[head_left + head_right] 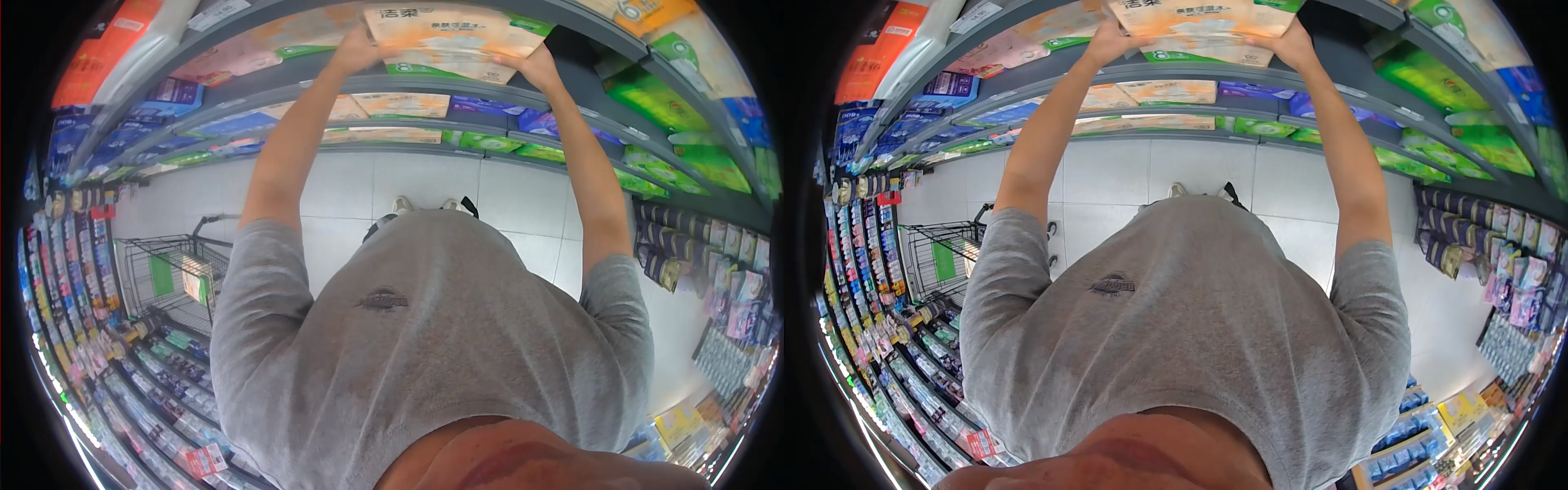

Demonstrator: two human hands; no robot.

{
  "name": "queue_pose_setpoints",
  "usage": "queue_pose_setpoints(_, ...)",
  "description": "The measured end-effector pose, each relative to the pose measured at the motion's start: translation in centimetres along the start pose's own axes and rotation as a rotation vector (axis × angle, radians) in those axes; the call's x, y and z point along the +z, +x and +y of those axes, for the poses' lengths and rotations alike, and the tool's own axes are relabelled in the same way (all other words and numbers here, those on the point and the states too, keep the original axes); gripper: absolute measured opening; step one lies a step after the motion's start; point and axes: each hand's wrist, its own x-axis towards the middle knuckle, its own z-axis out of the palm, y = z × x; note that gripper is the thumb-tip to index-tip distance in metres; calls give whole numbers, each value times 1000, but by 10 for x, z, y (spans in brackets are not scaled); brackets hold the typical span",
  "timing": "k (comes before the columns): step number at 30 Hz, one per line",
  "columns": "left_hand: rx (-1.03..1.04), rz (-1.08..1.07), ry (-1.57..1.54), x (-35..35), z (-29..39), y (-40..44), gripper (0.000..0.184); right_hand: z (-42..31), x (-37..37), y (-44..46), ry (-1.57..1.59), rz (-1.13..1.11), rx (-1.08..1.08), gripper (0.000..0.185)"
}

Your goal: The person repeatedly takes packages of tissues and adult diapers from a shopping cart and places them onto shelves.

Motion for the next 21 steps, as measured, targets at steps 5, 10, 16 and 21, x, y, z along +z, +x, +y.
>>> queue_pose_setpoints(5,-14,150,-122,7,-32,6,81,2,13,-3,257,-32,49,74)
queue_pose_setpoints(10,-112,-16,-265,2,-23,10,68,-1,19,1,304,-27,125,68)
queue_pose_setpoints(16,-123,8,-333,5,-25,14,59,-5,20,0,351,-29,149,59)
queue_pose_setpoints(21,-103,6,-411,12,-45,19,61,-8,17,-1,330,-30,161,61)
